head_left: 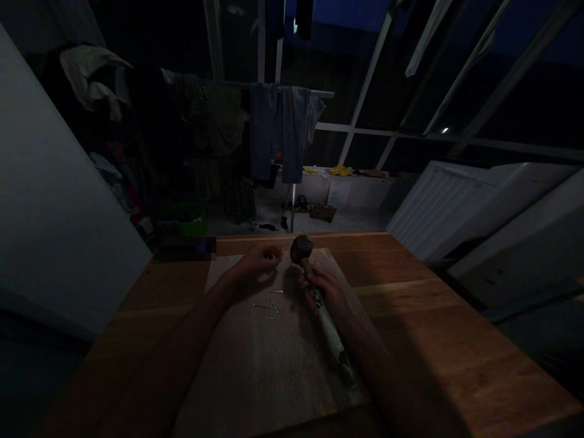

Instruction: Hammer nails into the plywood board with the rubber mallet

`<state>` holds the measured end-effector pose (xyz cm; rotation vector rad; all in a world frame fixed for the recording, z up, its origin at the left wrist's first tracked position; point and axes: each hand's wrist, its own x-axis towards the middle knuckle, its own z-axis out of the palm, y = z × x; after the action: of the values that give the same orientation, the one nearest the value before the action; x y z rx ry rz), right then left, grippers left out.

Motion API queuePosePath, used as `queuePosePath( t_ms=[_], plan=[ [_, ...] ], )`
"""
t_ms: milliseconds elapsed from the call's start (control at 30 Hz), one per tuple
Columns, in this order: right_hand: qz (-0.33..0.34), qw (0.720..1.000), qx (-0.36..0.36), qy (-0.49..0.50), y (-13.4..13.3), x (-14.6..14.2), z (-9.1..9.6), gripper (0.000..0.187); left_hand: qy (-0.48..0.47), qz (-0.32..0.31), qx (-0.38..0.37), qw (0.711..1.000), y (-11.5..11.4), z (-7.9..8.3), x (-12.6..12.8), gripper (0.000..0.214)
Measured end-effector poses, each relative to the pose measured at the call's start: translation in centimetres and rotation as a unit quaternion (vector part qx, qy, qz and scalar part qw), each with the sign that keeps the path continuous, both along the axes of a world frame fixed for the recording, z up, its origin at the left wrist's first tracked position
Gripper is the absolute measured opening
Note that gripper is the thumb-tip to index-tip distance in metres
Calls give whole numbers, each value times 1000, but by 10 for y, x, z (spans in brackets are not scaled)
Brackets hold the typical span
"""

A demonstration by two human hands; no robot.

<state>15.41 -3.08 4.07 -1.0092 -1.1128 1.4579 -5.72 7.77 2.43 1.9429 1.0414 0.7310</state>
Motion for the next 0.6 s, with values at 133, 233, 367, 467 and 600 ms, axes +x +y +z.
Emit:
queuePosePath(
  t_ms=[133, 233, 367, 467, 600],
  plan=[
    [-21, 1000, 13, -2, 2, -2, 2, 25, -37, 7, 25, 999, 4, -5, 4, 30],
    [-43, 999, 23, 10, 7, -5, 10, 25, -38, 2, 42, 998, 5, -10, 3, 26],
    [-56, 997, 37, 32, 12, -13, 14, 26, -37, -17, 50, 998, 5, -11, 3, 22],
    [-50, 998, 35, 12, 12, -20, 6, 24, -30, -27, 58, 998, 5, -10, 3, 20],
    [-21, 999, 33, 2, 8, -23, -5, 25, -37, -30, 50, 998, 7, -12, 3, 23]
  ],
)
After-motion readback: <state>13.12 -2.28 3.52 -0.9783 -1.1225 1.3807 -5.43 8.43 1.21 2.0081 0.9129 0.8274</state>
